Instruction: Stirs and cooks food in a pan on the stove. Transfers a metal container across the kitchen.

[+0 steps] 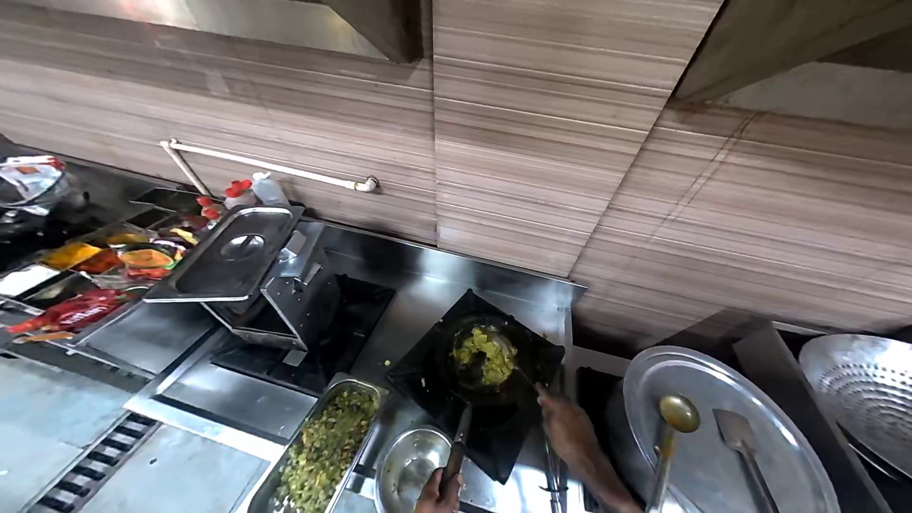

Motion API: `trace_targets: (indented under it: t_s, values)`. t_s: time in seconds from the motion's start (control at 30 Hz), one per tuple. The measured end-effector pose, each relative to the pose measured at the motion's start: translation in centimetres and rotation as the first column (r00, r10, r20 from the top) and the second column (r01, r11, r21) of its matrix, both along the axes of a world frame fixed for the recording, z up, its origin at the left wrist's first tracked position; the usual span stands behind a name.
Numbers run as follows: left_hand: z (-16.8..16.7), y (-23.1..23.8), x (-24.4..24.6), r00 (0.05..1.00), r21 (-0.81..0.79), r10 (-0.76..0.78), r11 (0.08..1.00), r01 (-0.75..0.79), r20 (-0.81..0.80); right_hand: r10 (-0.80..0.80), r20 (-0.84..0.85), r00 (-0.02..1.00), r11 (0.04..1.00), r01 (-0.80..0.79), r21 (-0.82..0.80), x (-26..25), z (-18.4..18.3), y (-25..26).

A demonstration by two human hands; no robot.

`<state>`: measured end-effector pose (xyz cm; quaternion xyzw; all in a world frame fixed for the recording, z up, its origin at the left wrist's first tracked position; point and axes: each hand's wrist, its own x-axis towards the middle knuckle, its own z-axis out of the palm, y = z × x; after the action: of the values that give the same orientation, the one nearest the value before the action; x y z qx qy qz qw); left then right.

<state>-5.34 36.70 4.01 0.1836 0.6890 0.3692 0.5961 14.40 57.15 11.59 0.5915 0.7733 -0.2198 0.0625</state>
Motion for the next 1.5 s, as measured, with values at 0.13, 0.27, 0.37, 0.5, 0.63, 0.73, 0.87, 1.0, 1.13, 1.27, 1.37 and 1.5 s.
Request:
trace_targets:
  t_s: [0.13,0.27,0.37,0.5,0.63,0.73,0.87,1.0,1.13,1.27,1.37,1.5]
  values:
    - [0.2,0.1,0.2,1.0,-0.013,0.007,1.0,-0.007,0.005,-0.053,-0.09,0.994,0.998,0.051,-0.029,0.0,-2.4,3.1]
    - [0.1,0.2,0.2,1.0,-0.021,-0.011,1.0,0.011,-0.005,0.196,-0.097,0.976,0.979,-0.201,-0.047,-2.9,-3.3,3.3]
    - [0.3,0.2,0.2,1.0,-0.022,-0.015,1.0,0.015,-0.01,0.224,0.028,0.974,0.974,-0.225,0.023,-2.8,0.7,1.8]
    - [0.1,0.2,0.6,0.999,-0.03,-0.018,0.999,0.017,-0.029,0.055,0.057,0.997,0.998,-0.053,-0.033,0.2,1.1,3.9]
    - [0.0,0.2,0.6,1.0,-0.006,-0.008,1.0,0.008,-0.023,-0.158,-0.306,0.939,0.923,0.03,-0.385,1.2,-3.4,2.2]
    - [-0.2,0.4,0.7,1.0,0.002,-0.017,1.0,0.017,-0.021,-0.116,-0.373,0.921,0.95,-0.007,-0.313,0.8,-3.3,-0.3]
    - [-0.1,0.1,0.6,0.999,-0.012,-0.027,1.0,0.027,-0.032,0.149,-0.055,0.987,0.989,-0.15,-0.013,1.2,1.1,-4.0]
    - [0.3,0.0,0.6,0.999,-0.002,-0.02,1.0,0.02,-0.051,0.194,0.101,0.976,0.98,-0.187,-0.07,-1.5,-0.4,-4.2]
    - [0.2,0.0,0.8,0.999,0.0,-0.014,1.0,0.014,-0.045,0.062,-0.015,0.998,0.998,-0.062,-0.019,-1.3,-2.8,-0.4]
    - [0.4,-0.1,0.3,0.999,-0.007,0.004,1.0,-0.004,-0.05,-0.084,-0.113,0.99,0.996,0.08,-0.033,1.5,-0.5,1.8]
    - [0.6,0.0,0.1,0.998,-0.013,-0.009,1.0,0.008,-0.055,-0.097,-0.169,0.981,0.994,0.086,-0.073,0.1,-2.9,5.3]
    - [0.8,0.2,-0.1,0.997,-0.012,-0.043,0.999,0.042,-0.072,0.252,-0.152,0.956,0.96,-0.267,-0.082,-3.4,-2.9,5.3]
